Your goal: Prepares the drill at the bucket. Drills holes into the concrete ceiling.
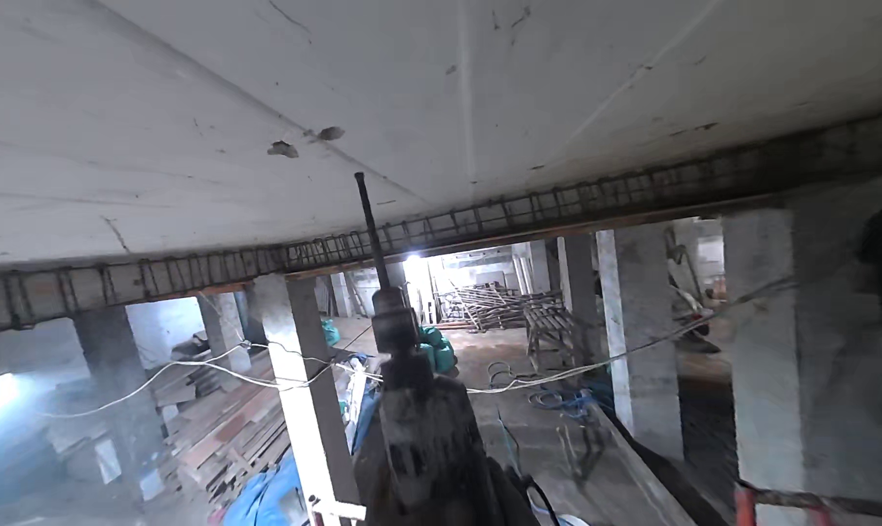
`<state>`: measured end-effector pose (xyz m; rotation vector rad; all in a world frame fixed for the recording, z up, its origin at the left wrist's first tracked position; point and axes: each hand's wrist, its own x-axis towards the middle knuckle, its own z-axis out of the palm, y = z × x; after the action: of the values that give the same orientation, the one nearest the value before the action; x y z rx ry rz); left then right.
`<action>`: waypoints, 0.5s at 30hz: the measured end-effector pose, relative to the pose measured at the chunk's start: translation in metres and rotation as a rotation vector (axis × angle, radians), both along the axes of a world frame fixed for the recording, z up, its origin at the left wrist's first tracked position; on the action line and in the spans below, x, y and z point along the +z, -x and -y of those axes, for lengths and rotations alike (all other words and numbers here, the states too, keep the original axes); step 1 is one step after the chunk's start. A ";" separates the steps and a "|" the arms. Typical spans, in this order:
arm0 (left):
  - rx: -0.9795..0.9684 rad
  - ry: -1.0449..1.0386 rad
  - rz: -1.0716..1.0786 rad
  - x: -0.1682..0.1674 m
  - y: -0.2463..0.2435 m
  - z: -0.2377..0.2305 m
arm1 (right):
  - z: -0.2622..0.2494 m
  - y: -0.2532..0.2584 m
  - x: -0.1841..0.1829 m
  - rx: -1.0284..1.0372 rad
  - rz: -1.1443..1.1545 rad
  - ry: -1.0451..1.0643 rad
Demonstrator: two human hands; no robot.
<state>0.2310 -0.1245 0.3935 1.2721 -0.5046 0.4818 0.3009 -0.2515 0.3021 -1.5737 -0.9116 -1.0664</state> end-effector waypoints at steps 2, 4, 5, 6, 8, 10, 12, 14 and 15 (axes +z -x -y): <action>-0.034 0.007 0.055 0.015 -0.002 0.001 | 0.000 0.001 0.018 0.019 -0.034 0.002; -0.044 0.041 0.061 0.021 -0.004 0.000 | 0.000 0.001 0.032 -0.013 -0.024 -0.005; -0.027 0.043 0.065 0.023 -0.005 0.001 | 0.000 -0.002 0.036 0.009 -0.018 -0.010; -0.013 0.045 0.073 0.026 -0.006 0.004 | 0.001 -0.004 0.038 0.031 -0.011 -0.020; -0.044 0.063 0.102 0.032 -0.012 0.006 | 0.001 -0.009 0.043 0.039 0.003 -0.030; -0.054 0.069 0.114 0.034 -0.018 0.007 | 0.003 -0.012 0.047 0.028 0.012 -0.021; -0.046 0.076 0.115 0.038 -0.021 0.010 | 0.006 -0.017 0.053 0.039 0.019 -0.013; -0.041 0.081 0.112 0.042 -0.024 0.012 | 0.008 -0.021 0.057 0.069 0.026 -0.007; -0.040 0.082 0.115 0.044 -0.026 0.012 | 0.009 -0.023 0.059 0.081 0.026 -0.004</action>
<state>0.2568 -0.1369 0.4376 1.1583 -0.5994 0.5390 0.3242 -0.2603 0.3609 -1.5098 -0.9820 -1.0326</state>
